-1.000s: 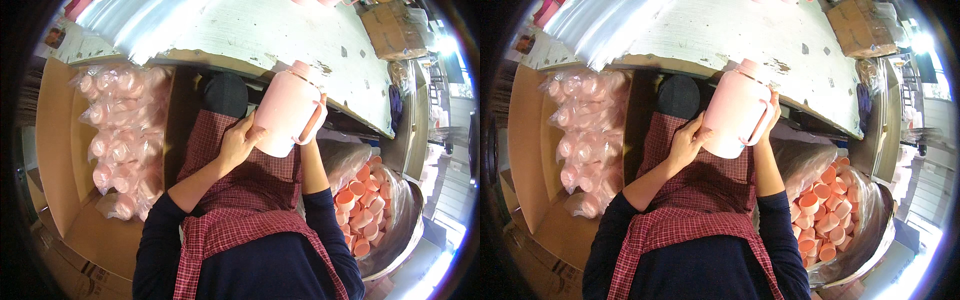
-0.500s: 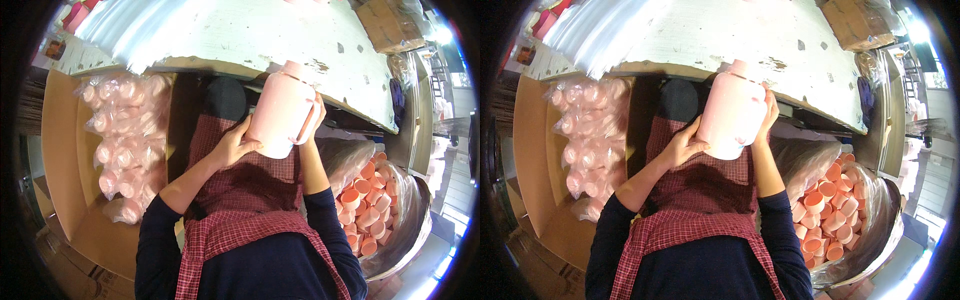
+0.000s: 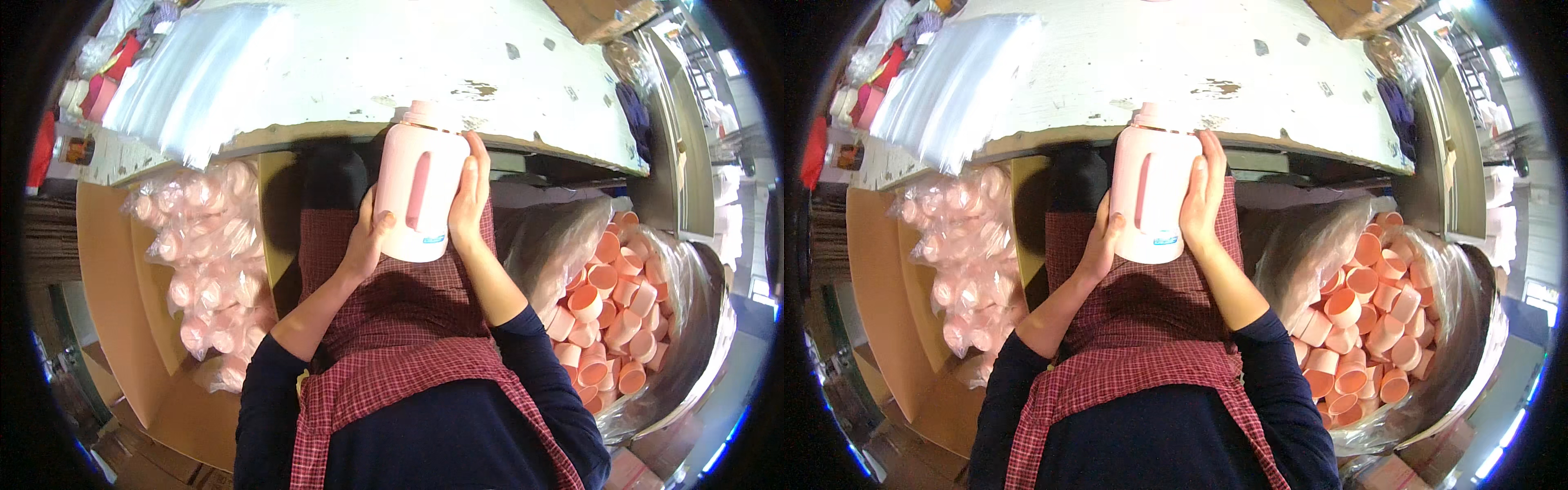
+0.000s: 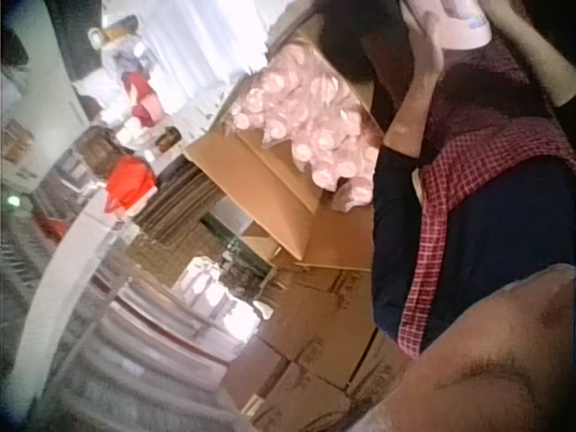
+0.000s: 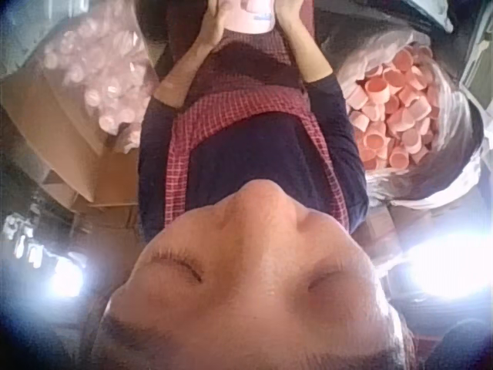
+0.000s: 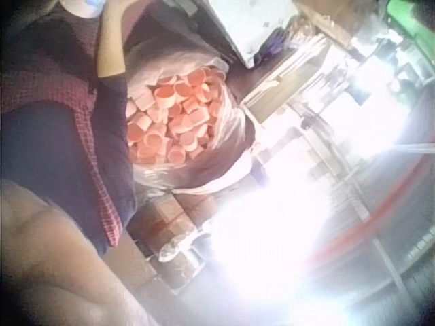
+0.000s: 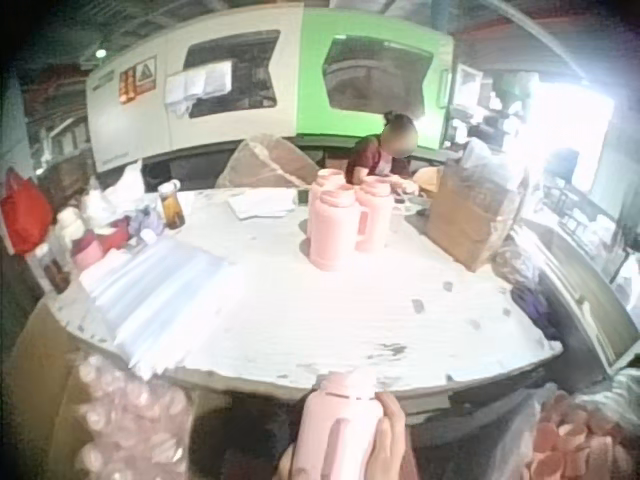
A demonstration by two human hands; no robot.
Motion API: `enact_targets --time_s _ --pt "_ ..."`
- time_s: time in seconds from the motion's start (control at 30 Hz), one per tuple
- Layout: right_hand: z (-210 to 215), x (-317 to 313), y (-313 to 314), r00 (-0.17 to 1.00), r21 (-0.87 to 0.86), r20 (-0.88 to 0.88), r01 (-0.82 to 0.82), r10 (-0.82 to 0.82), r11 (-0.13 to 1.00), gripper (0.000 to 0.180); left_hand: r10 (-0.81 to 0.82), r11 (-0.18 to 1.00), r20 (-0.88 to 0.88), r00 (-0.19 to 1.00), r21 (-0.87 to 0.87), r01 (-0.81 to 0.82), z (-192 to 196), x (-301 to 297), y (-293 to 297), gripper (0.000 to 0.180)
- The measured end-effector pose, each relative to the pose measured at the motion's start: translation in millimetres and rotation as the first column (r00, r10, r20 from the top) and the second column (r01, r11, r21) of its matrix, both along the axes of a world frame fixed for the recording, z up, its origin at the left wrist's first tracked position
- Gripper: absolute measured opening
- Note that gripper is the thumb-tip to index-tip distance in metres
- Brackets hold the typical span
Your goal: The person assembles pink thermos flasks by screwing lids onto bodies, then places each completed unit into a plastic bag and into a cardboard box. The person repeats this process for multiple units.
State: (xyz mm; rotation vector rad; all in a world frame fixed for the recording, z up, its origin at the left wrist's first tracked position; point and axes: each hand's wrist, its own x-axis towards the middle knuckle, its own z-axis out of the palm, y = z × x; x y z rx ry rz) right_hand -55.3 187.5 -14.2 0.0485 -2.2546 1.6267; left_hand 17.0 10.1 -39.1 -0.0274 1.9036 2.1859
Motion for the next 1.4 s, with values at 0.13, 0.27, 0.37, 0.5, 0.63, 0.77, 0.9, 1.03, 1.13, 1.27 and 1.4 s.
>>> enact_targets --time_s 0.13,0.27,0.37,0.5,0.63,0.77,0.9,1.03,1.13,1.27,1.4 --pt "-2.9 20.5 -1.9 0.999 0.046 0.043 -0.024 0.022 0.999 0.054 -0.003 1.000 0.080 0.997 0.024 0.001 -5.9 3.7 -0.4 0.075" --pt "-1.2 41.4 0.1 0.978 -0.045 0.066 -0.196 0.199 0.980 0.078 0.008 0.993 0.079 0.997 0.113 -0.017 -12.6 6.7 2.0 0.071" --pt "7.2 62.2 7.3 0.957 0.119 0.128 -0.276 0.261 0.954 0.107 0.016 0.992 0.091 0.996 0.127 -0.028 -15.9 10.2 4.1 0.071" --pt "14.9 78.4 8.1 0.935 0.150 0.203 -0.322 0.290 0.935 0.122 0.020 0.997 0.070 0.997 0.074 -0.025 -19.7 13.0 3.9 0.069" --pt "13.0 76.4 6.0 0.944 0.113 0.192 -0.292 0.268 0.950 0.114 0.017 0.998 0.045 0.999 0.059 -0.020 -24.5 11.1 2.0 0.065" --pt "7.3 76.2 2.5 0.960 -0.050 0.128 -0.244 0.249 0.968 0.082 -0.012 0.986 0.076 0.997 0.164 -0.001 -27.5 10.0 -0.6 0.067" --pt "3.8 74.3 5.3 0.949 -0.432 0.155 -0.185 0.275 0.883 0.062 -0.046 0.980 0.076 0.996 0.196 0.031 -31.7 10.0 -2.2 0.062" --pt "2.2 75.1 13.5 0.948 -0.572 0.194 -0.098 0.251 0.814 0.052 -0.026 0.980 0.041 0.999 0.198 0.017 -25.7 21.7 -11.7 0.063" --pt "0.0 84.6 17.6 0.955 -0.297 0.259 -0.064 0.145 0.953 0.045 -0.118 0.986 -0.061 0.991 0.111 0.124 -8.6 38.2 -27.5 0.076" --pt "8.4 105.0 30.7 0.909 -0.260 0.321 -0.187 0.267 0.947 0.043 0.050 0.985 -0.120 0.992 0.170 -0.029 27.2 26.2 -64.7 0.080" --pt "20.5 107.8 22.0 0.838 -0.192 0.360 -0.363 0.410 0.912 0.044 0.103 0.994 -0.199 0.975 0.067 -0.091 36.3 -25.1 -61.3 0.067"
